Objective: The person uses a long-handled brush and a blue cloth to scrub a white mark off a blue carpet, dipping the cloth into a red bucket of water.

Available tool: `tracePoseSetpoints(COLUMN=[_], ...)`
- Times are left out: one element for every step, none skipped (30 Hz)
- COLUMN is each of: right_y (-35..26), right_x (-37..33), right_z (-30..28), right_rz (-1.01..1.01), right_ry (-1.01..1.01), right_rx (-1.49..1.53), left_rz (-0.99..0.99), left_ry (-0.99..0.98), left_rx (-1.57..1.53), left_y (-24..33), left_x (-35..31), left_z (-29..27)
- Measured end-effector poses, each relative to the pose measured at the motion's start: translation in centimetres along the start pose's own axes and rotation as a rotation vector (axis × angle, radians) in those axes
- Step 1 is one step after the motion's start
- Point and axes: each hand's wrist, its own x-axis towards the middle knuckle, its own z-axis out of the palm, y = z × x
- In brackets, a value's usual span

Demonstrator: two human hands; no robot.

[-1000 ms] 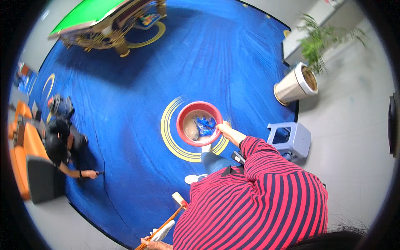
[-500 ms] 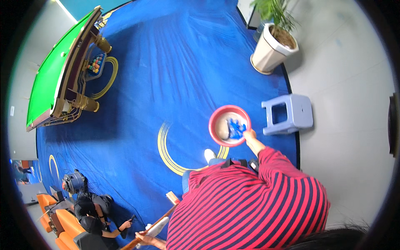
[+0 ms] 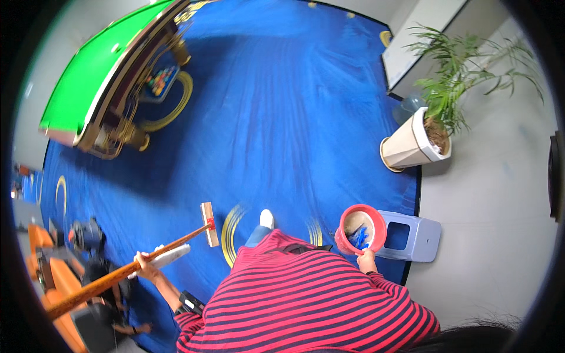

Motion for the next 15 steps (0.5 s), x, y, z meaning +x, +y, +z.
tracePoseSetpoints(right_y=[-0.2, -0.2, -0.5, -0.5, -1.5, -2.7, -3.6, -4.9, -5.9, -7.0, -7.9, -8.9, -10.0, -10.9, -12.3], right_x=[-0.8, -1.8, -3.5, -5.5, -7.8, -10.3, -12.2, -14.0, -15.4, -16.1, -16.2, -15.6, -14.9, -12.8, -11.6], right_z=[0.2, 0.8, 0.4, -0.3, -0.2, 0.2, 0.3, 1.2, 2.2, 3.9, 5.8, 7.5, 9.2, 10.9, 12.5], right_rz=[0.056, 0.099, -0.324, -0.871, -0.96, -0.855, -0.722, -0.628, -0.578, -0.611, -0.668, -0.716, -0.756, -0.786, -0.82], right_ry=[0.002, 0.007, -0.286, -0.373, -0.385, -0.404, -0.437, -0.455, -0.463, -0.463, -0.47, -0.47, -0.472, -0.481, -0.485], right_rx=[0.054, 0.105, -0.416, -0.799, -0.867, -0.793, -0.697, -0.631, -0.608, -0.652, -0.725, -0.783, -0.831, -0.853, -0.876], left_rz=[-0.007, 0.095, 0.063, -0.012, -0.032, -0.156, -0.173, -0.093, 0.038, 0.091, 0.082, 0.098, 0.052, 0.073, 0.049], left_ry=[0.03, -0.048, -0.147, -0.188, -0.185, -0.232, -0.218, -0.309, -0.235, -0.241, -0.242, -0.257, -0.213, -0.208, -0.167], left_rx=[0.014, 0.054, -0.06, -0.15, -0.147, -0.232, -0.266, -0.197, 0.009, -0.004, 0.048, 0.068, 0.057, 0.029, 0.039], left_y=[-0.2, -0.6, -1.2, -1.4, -2.1, -2.2, -2.3, -2.5, -2.6, -2.7, -2.6, -2.5, -2.5, -2.9, -2.8], left_x=[1.4, 2.4, 3.9, 4.9, 6.0, 7.2, 7.5, 7.8, 8.0, 8.1, 8.4, 8.1, 7.5, 6.0, 5.2], left_z=[3.3, 6.2, 9.4, 12.1, 15.2, 18.2, 19.8, 22.4, 24.8, 27.4, 30.0, 32.3, 34.4, 36.2, 37.8])
